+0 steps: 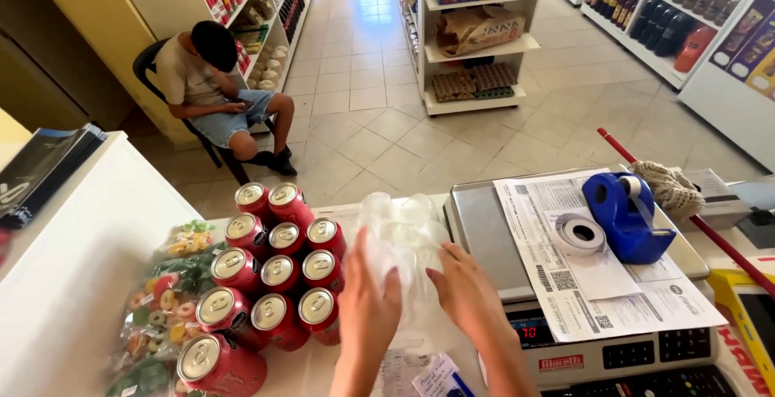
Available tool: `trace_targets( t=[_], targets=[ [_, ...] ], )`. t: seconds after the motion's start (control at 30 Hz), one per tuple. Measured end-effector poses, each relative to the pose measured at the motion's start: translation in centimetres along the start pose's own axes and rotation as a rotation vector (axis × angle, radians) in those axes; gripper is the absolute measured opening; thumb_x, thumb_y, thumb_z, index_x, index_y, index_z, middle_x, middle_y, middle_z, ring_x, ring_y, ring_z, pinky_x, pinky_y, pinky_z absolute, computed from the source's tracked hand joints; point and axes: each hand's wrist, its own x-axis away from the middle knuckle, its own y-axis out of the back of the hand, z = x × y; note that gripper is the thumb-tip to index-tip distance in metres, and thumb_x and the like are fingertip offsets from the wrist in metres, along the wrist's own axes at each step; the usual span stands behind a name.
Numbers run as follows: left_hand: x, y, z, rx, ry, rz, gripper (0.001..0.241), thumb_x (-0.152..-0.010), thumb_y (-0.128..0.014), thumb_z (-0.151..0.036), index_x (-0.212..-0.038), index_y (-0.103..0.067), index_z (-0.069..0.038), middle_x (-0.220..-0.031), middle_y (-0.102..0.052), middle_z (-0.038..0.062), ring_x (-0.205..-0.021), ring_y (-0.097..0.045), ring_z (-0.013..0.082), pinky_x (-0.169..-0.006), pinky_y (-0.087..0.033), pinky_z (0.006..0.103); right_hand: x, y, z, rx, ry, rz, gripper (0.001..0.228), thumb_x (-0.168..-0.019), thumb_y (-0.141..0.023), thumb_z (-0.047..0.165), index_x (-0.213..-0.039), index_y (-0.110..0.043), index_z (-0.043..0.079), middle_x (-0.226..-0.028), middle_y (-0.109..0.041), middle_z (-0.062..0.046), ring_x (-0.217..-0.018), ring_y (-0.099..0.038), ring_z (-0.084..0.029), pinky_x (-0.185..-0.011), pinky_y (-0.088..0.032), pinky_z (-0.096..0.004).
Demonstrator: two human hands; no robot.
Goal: Organizing and bagging soda cans at a grocery store checkout counter
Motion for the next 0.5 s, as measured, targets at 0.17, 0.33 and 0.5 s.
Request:
trace_targets(
  t=[0.17,0.33,0.5],
  targets=[
    [-3.8,-5.0,0.2,-0.367,-0.019,-0.048,0.056,-0.096,-0.059,-0.021,-0.147,-0.037,-0.025,-0.150,-0.038,0.016,-0.100,-0.067,0.0410,-0.064,-0.055,0.0559,0.3,0.4,-1.7,-0.065,0.131,-0.184,0.046,-0.102,-0.057,0.031,-0.137,-0.058,0.000,-0.145,-0.058,-0.012,-0.131,-0.058,-0.030,-0.108,-0.047,-0.043],
    [-5.6,-12.0,6.2,-0.328,-0.103,0.256,0.084,-0.096,-0.066,-0.021,-0.163,-0.016,-0.011,-0.166,-0.020,0.020,-0.153,-0.017,0.0438,-0.106,-0.046,0.0574,0.7,1.4,-1.6,-0.122,0.118,-0.125,0.048,-0.103,-0.052,0.025,-0.145,-0.049,0.003,-0.155,-0.049,-0.007,-0.138,-0.051,-0.027,-0.113,-0.042,-0.043],
    [-4.7,-12.0,8.9,-0.154,-0.214,0.453,0.071,-0.103,-0.048,-0.010,-0.161,-0.008,0.000,-0.169,-0.003,0.025,-0.155,0.004,0.0460,-0.126,-0.010,0.0556,1.0,2.0,-0.1,-0.113,0.194,0.053,0.052,-0.102,-0.053,0.016,-0.152,-0.042,0.008,-0.157,-0.047,-0.009,-0.141,-0.049,-0.021,-0.120,-0.035,-0.043]
  ],
)
